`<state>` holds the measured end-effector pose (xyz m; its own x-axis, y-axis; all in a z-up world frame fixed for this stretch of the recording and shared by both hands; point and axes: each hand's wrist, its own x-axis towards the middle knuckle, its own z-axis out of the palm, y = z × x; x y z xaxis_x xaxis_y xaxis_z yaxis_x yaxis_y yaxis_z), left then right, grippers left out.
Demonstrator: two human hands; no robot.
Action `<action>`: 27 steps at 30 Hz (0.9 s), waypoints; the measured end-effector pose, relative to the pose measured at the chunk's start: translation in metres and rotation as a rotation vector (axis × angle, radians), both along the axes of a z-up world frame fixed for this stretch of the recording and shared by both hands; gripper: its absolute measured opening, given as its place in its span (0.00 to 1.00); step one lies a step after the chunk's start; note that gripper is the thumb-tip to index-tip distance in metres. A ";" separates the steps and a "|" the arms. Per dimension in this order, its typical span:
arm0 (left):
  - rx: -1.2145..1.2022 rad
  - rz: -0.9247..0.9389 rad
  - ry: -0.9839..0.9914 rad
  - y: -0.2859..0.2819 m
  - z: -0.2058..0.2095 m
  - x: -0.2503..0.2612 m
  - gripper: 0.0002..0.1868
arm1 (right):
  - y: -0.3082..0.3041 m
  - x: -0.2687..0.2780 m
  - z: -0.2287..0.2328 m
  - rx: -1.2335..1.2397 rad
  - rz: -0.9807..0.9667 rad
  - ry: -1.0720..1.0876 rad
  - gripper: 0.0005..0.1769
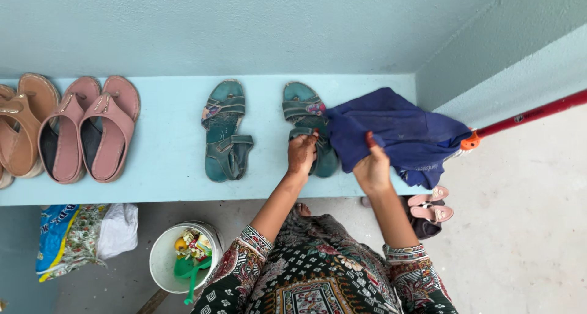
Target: The person wipes several pairs of sandals and slippers with a blue cloth on a light blue bench. They handle each pair one at a time, wiping the uppers and soles, then place the cleaned items back on the bench.
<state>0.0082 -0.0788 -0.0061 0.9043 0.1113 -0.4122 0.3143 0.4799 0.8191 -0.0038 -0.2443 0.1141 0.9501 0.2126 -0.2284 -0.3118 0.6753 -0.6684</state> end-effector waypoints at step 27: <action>-0.148 -0.042 -0.256 0.145 -0.038 -0.027 0.17 | 0.139 -0.065 -0.088 -1.435 0.218 -1.202 0.14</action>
<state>-0.0192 0.0658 -0.0439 0.9835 0.0275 -0.1787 0.1282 0.5910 0.7964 -0.0689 -0.1050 0.0264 0.7040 0.6127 0.3591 0.6974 -0.5006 -0.5129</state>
